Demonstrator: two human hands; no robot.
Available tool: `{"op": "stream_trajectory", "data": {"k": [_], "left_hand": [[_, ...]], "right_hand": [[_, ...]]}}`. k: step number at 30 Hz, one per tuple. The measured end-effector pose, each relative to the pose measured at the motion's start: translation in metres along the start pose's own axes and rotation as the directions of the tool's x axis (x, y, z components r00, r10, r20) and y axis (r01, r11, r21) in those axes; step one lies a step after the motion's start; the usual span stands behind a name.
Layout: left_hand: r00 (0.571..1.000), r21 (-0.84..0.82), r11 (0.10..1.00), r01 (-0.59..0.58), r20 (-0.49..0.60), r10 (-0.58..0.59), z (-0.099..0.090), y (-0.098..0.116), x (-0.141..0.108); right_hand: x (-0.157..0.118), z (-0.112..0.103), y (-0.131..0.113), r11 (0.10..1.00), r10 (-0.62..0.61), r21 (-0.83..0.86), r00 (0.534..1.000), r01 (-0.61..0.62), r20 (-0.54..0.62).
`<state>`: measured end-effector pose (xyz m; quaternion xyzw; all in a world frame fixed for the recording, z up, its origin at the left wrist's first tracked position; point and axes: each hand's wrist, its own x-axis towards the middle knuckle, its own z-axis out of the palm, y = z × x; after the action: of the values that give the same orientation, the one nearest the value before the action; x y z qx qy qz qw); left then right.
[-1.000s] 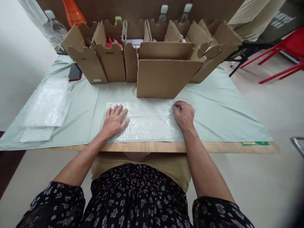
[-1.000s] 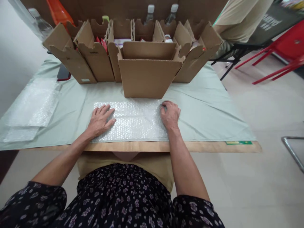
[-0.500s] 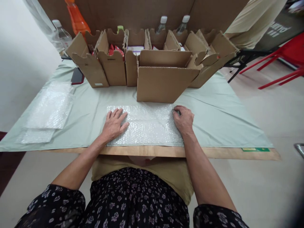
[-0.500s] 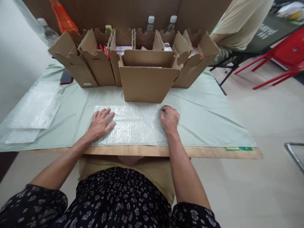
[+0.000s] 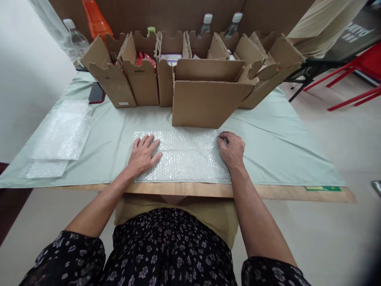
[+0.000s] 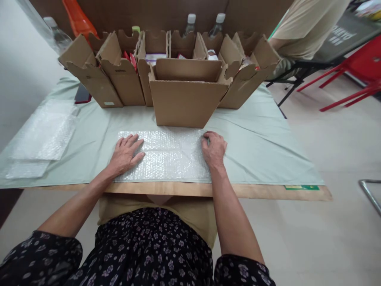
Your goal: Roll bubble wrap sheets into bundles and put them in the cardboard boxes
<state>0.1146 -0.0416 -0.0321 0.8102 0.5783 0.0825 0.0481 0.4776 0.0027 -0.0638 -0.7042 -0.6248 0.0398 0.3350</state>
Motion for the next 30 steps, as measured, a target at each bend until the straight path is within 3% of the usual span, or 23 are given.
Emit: {"op": "stream_trajectory", "data": {"k": [30], "left_hand": [[0.999,0.006,1.000,0.017,0.030,-0.017,-0.0013,0.0011,0.0004]], "right_hand": [[0.0008,-0.0019,-0.0037,0.999,0.042,-0.025,0.998,-0.041,0.051]]}}
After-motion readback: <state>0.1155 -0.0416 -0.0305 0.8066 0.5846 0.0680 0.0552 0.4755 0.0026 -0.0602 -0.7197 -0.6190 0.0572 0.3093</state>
